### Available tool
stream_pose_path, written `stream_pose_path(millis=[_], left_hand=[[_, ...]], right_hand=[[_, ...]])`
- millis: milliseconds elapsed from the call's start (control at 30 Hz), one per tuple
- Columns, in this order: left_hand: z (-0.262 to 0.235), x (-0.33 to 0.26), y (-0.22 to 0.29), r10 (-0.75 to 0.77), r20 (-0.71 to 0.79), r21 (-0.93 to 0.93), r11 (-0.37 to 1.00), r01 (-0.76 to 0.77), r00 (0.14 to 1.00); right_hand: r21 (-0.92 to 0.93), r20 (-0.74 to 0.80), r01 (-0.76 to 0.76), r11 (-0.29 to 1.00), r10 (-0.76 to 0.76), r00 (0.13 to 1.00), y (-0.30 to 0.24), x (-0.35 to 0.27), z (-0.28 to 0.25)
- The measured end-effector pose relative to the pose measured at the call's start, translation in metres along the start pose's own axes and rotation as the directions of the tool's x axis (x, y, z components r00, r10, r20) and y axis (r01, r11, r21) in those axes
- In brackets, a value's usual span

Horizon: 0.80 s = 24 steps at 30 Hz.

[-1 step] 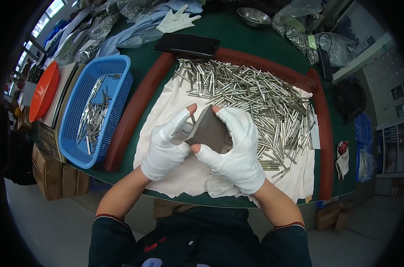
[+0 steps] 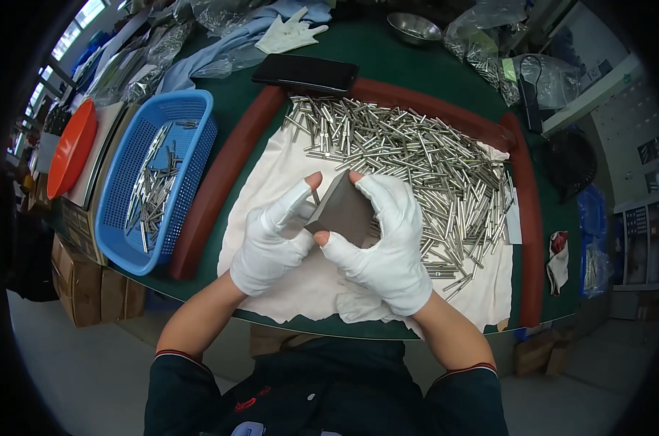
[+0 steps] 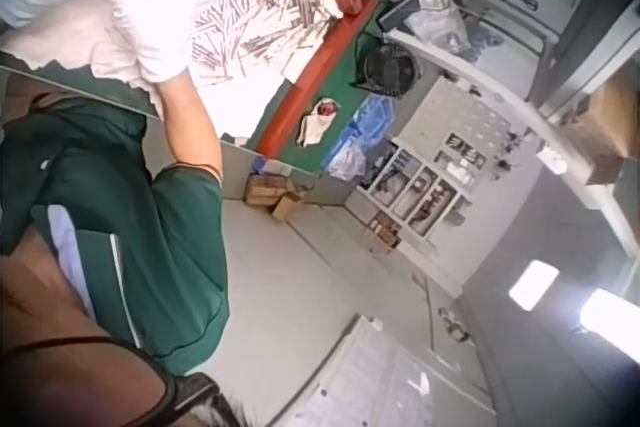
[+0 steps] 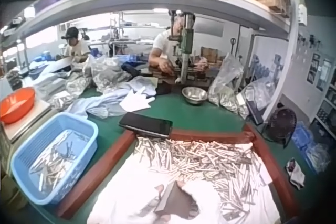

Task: Picking up small metal pins, wiping them against a cloth-covered block for cleaning or inspection, and placing them in a sorting basket.

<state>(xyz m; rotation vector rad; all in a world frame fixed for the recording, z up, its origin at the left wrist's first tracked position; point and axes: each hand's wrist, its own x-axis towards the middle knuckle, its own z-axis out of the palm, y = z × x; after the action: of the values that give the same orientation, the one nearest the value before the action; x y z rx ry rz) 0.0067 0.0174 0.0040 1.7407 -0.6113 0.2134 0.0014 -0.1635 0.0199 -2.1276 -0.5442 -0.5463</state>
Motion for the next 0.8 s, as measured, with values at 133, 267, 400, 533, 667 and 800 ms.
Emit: stream_pose_path(millis=[133,267,400,533,667,800], left_hand=[[0.001,0.001,-0.0043,0.09,-0.065,0.033,0.996,-0.088,0.994],[0.0017,0.0004,-0.0023,0.241,-0.101,0.195,0.956,-0.218,0.965],[0.0031,0.001,-0.0055,0.246,-0.105,0.168,0.959,-0.226,0.964],[0.0021,0.0016,0.0029,0.174,-0.102,0.131,0.978,-0.16,0.979],[0.0028,0.0004,-0.0004,0.212,-0.099,0.138,0.971,-0.198,0.972],[0.0022,-0.0009,-0.0029,0.224,-0.106,0.095,0.972,-0.214,0.969]], right_hand=[[0.035,0.02,-0.046,0.998,0.045,0.999,-0.0053,0.0011,-0.0012],[0.051,0.02,-0.163,0.985,0.163,0.986,-0.007,0.0022,-0.0042],[0.067,0.021,-0.131,0.989,0.13,0.991,-0.0093,0.0053,-0.0057],[0.039,-0.007,-0.099,0.994,0.099,0.995,-0.0076,0.0045,-0.0044],[0.149,-0.013,-0.235,0.96,0.24,0.971,-0.0044,0.0047,-0.0023],[0.139,-0.002,-0.04,0.989,0.041,0.999,-0.0083,0.0029,-0.0031]])
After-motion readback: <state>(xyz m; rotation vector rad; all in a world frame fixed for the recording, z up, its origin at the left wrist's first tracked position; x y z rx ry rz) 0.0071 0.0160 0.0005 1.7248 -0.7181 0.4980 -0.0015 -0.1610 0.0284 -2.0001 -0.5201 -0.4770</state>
